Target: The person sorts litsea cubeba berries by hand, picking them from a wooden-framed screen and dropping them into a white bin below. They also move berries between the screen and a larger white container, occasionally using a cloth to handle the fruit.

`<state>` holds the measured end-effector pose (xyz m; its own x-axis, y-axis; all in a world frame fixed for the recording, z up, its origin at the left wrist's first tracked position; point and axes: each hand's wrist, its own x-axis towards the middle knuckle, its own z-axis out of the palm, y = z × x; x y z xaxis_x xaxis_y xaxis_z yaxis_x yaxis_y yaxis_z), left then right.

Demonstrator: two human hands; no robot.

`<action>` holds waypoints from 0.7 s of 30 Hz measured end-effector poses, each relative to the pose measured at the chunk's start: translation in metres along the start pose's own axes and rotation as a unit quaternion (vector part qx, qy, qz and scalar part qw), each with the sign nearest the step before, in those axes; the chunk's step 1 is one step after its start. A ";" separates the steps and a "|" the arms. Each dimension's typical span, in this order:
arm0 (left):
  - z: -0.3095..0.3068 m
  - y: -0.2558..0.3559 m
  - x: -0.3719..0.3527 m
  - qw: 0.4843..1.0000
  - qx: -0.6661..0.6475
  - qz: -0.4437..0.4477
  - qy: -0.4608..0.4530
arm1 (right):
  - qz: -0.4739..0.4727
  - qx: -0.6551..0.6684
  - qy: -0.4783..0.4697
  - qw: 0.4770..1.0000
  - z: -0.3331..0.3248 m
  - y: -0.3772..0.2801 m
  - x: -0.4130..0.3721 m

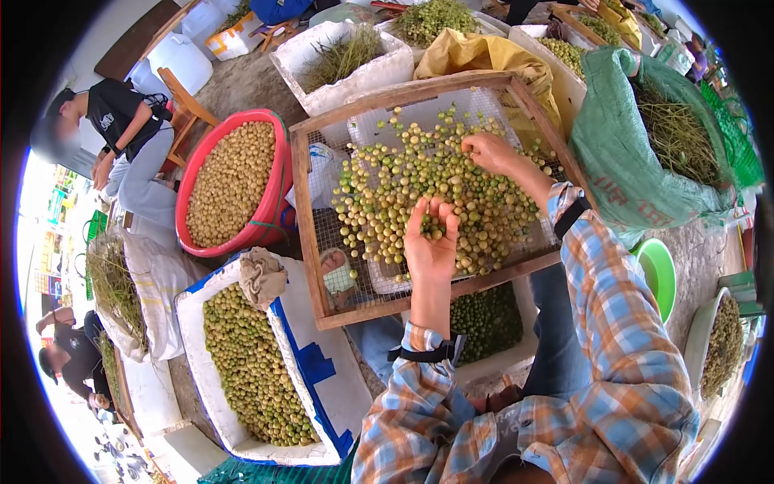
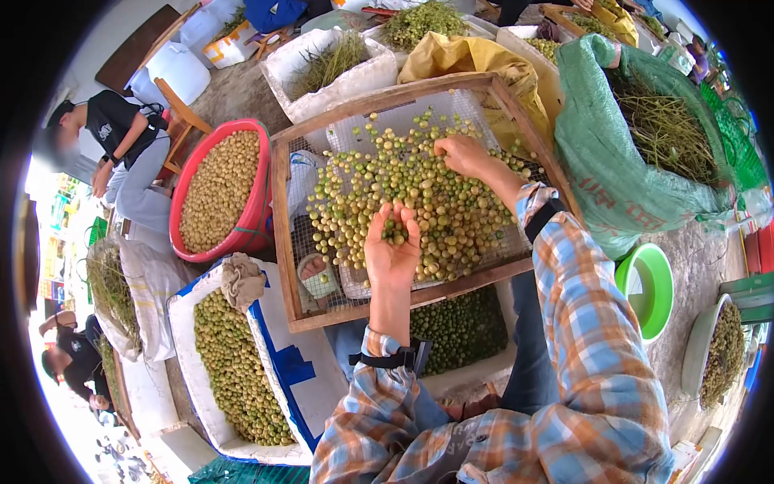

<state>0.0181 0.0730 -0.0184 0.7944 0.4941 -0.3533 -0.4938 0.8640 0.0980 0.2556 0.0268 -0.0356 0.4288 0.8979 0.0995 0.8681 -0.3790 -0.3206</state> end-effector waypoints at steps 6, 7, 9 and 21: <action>0.004 0.012 -0.003 1.000 -0.026 0.006 -0.001 | 0.242 0.659 0.018 0.712 -0.052 0.009 -0.039; 0.003 0.013 -0.003 1.000 -0.026 0.006 0.004 | 0.223 0.717 -0.012 0.660 -0.056 0.013 -0.052; 0.003 0.016 -0.004 0.999 -0.027 0.011 0.017 | 0.221 0.707 0.004 0.672 -0.057 0.017 -0.070; 0.011 0.019 -0.007 0.998 -0.016 0.030 0.046 | 0.236 0.300 -0.067 0.922 -0.051 0.001 -0.027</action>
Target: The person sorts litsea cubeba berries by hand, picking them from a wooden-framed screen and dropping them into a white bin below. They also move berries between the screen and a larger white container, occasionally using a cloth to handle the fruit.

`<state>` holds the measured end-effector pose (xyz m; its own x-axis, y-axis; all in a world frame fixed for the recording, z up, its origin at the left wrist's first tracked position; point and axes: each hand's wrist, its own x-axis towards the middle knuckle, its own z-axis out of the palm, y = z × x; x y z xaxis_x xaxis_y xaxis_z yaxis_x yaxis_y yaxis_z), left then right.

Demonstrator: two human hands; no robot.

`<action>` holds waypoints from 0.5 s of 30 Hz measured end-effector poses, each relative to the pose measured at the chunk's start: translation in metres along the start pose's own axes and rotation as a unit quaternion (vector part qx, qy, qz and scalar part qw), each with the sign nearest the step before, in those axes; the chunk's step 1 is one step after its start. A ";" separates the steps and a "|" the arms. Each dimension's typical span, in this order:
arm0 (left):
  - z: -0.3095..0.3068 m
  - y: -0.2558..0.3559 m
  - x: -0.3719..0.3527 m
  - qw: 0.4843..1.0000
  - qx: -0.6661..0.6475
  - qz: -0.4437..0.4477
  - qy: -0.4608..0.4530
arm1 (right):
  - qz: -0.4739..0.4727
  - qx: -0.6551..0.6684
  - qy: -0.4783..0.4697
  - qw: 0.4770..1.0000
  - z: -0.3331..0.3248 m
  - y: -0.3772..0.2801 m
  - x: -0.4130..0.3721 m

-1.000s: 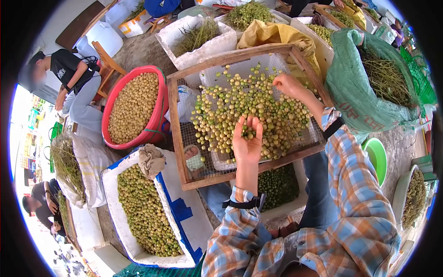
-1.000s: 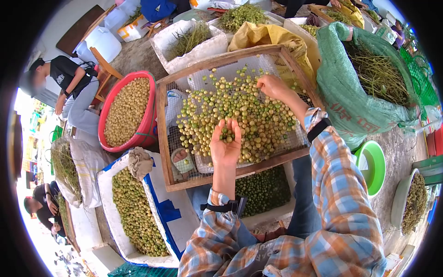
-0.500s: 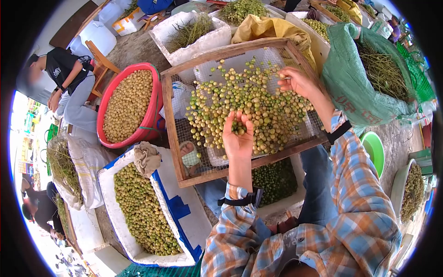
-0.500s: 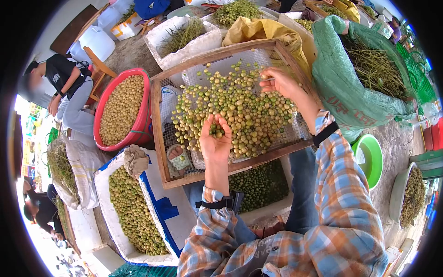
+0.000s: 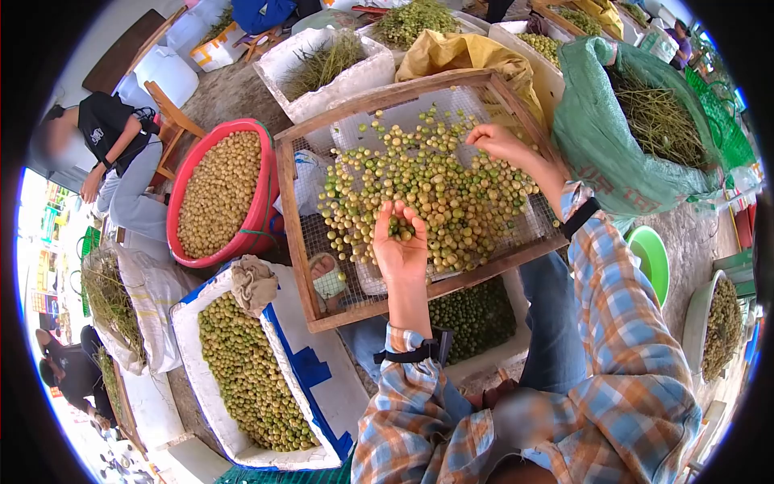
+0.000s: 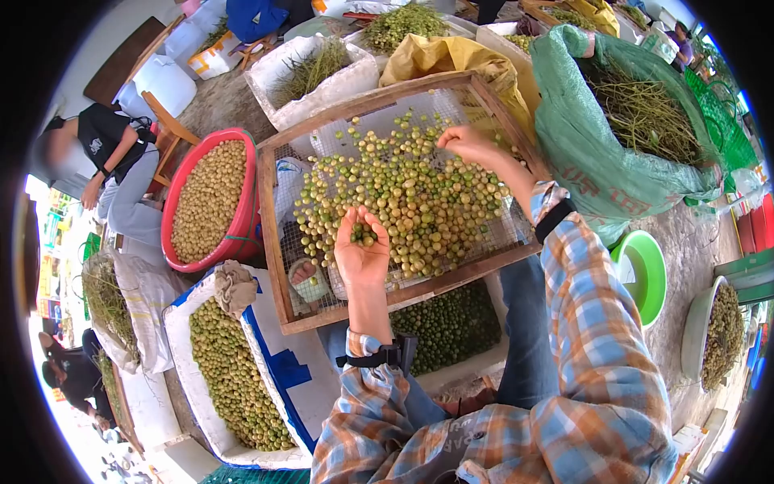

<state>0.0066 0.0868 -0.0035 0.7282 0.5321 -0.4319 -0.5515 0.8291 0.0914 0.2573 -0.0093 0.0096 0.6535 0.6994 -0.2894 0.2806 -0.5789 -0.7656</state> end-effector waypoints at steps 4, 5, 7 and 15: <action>-0.001 0.000 0.002 1.000 0.003 0.001 -0.002 | -0.172 -0.261 0.006 0.950 0.038 0.002 0.022; -0.001 0.000 0.002 1.000 0.004 0.003 -0.002 | -0.174 -0.260 0.005 0.950 0.043 0.001 0.025; -0.001 0.001 0.000 1.000 0.002 -0.002 -0.017 | -0.183 -0.325 0.025 0.928 0.047 -0.007 0.024; 0.000 -0.001 0.000 1.000 0.020 0.009 -0.001 | -0.193 -0.404 -0.011 0.894 0.044 -0.015 0.037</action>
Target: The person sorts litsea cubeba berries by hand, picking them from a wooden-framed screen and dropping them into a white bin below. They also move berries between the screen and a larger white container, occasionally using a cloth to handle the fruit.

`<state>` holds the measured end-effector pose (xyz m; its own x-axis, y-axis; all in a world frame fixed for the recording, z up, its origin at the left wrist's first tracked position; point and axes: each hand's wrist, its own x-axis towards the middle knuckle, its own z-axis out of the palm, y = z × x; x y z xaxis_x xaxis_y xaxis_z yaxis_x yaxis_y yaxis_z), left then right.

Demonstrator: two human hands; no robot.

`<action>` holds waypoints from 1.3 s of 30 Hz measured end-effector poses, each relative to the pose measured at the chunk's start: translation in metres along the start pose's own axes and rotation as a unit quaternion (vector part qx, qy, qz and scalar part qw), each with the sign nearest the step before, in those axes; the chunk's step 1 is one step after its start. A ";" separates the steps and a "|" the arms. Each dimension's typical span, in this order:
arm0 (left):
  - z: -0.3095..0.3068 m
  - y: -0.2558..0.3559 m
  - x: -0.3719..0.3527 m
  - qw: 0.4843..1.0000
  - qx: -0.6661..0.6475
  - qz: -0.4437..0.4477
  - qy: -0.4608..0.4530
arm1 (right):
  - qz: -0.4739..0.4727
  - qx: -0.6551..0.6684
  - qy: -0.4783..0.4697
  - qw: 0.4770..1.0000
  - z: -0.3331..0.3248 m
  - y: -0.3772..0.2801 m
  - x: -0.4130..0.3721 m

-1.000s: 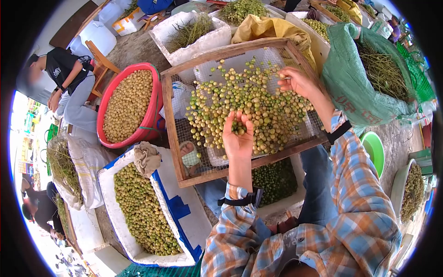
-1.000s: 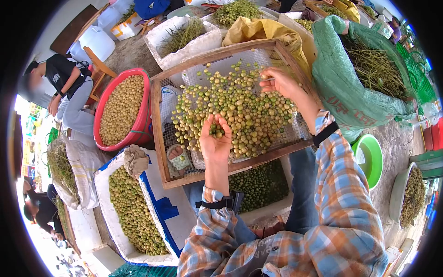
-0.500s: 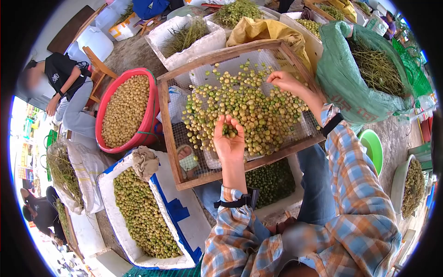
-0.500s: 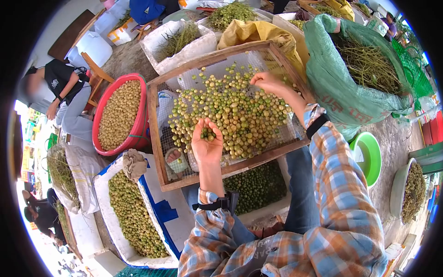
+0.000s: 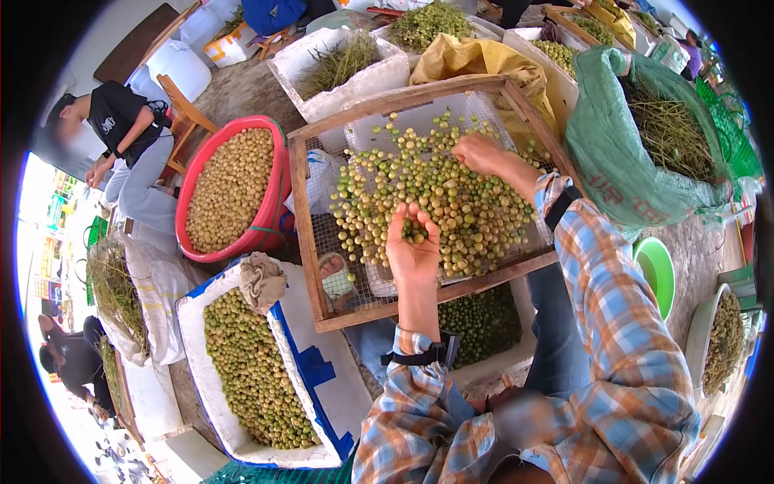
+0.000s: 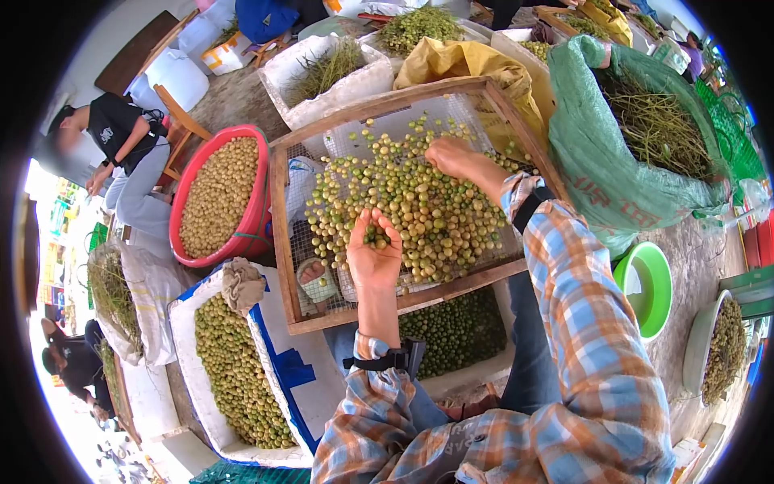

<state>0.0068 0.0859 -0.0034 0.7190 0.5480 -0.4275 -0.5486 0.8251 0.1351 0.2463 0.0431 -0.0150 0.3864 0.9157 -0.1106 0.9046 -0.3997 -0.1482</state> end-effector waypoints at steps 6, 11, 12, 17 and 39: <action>-0.008 0.003 0.002 0.998 -0.026 -0.026 -0.044 | 0.142 0.445 0.004 0.884 -0.025 0.017 -0.036; -0.003 -0.007 -0.014 0.998 -0.013 -0.042 -0.038 | 0.163 0.776 0.000 0.609 -0.039 0.002 -0.116; 0.000 -0.011 -0.019 0.998 -0.004 -0.039 -0.042 | 0.160 0.809 0.004 0.566 -0.044 -0.007 -0.133; -0.005 -0.044 -0.061 0.987 -0.027 -0.107 -0.118 | 0.100 0.846 0.027 0.523 -0.051 -0.027 -0.202; -0.116 -0.068 -0.162 0.984 0.087 -0.138 0.069 | 0.207 0.574 0.221 0.761 -0.008 -0.052 -0.338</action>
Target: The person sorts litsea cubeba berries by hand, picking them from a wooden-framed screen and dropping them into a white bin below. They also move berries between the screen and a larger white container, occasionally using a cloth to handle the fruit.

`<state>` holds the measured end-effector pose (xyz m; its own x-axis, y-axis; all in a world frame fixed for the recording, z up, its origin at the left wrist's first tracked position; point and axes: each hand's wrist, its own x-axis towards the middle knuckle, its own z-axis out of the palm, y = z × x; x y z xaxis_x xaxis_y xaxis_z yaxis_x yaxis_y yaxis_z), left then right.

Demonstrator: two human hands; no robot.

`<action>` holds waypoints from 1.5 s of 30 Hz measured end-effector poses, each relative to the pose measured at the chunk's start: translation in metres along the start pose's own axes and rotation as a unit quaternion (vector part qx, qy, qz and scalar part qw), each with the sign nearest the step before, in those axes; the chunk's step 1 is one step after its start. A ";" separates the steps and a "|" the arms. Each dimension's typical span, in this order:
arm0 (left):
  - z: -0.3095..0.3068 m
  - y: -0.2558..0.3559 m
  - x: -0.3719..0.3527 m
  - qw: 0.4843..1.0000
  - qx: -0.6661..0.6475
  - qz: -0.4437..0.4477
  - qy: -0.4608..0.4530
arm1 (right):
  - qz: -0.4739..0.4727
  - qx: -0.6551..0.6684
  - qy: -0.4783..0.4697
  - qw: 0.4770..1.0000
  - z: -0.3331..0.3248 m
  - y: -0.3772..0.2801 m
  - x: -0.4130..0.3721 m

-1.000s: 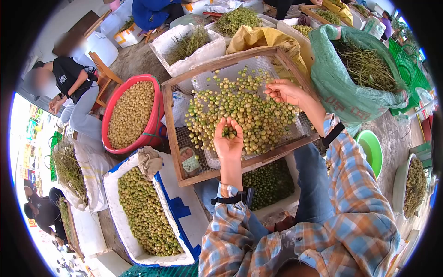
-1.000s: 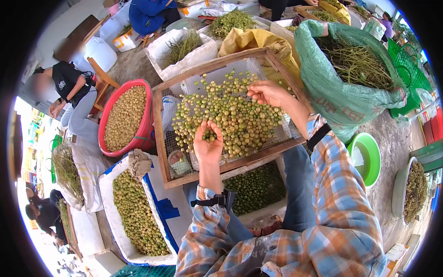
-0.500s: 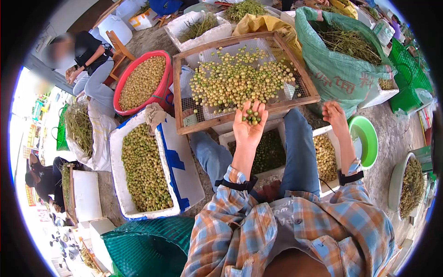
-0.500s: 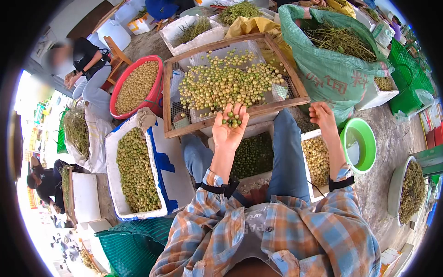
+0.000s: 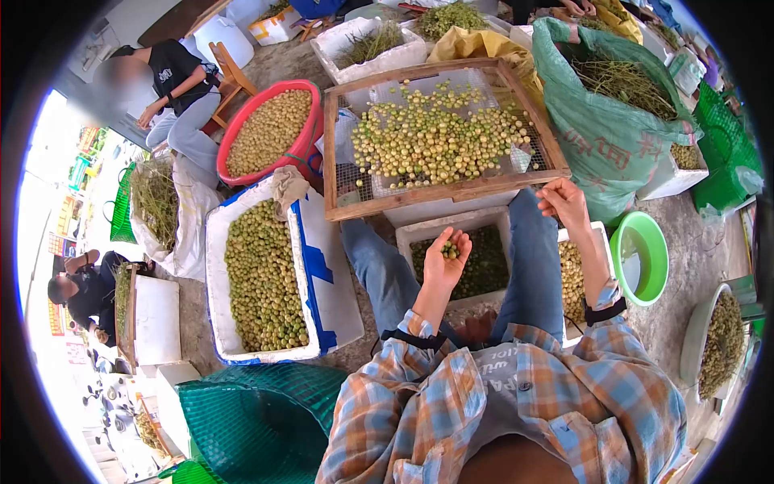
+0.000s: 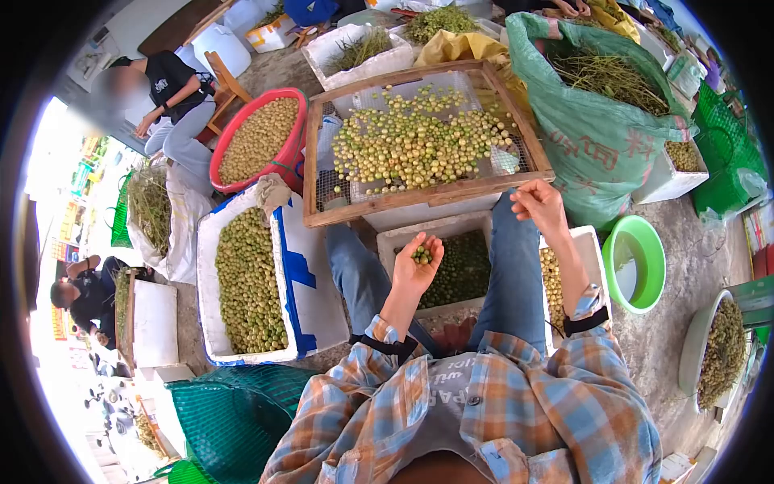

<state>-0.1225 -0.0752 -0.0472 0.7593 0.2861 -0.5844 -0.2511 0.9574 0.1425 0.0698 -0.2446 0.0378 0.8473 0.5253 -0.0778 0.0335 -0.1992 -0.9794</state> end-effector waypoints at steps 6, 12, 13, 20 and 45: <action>-0.013 0.000 0.005 0.948 0.272 -0.002 0.164 | -0.068 0.001 -0.119 0.991 0.050 -0.034 0.042; -0.012 0.004 0.013 0.932 0.342 0.024 0.119 | -0.145 -0.099 -0.119 0.977 0.071 -0.072 0.102; -0.009 0.006 0.013 0.932 0.342 0.024 0.118 | -0.176 -0.073 -0.120 0.974 0.073 -0.084 0.109; 0.040 0.029 0.016 0.966 0.249 0.066 -0.037 | -0.367 -0.351 0.163 0.846 0.019 -0.112 0.285; 0.072 0.073 0.045 0.970 0.207 0.104 -0.073 | -0.120 -0.316 -0.254 0.906 0.155 -0.010 0.265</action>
<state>-0.0633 0.0106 -0.0061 0.8022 0.4492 -0.3933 -0.1695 0.8031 0.5713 0.2118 0.0245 -0.0022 0.4284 0.8969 -0.1098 0.6175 -0.3793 -0.6891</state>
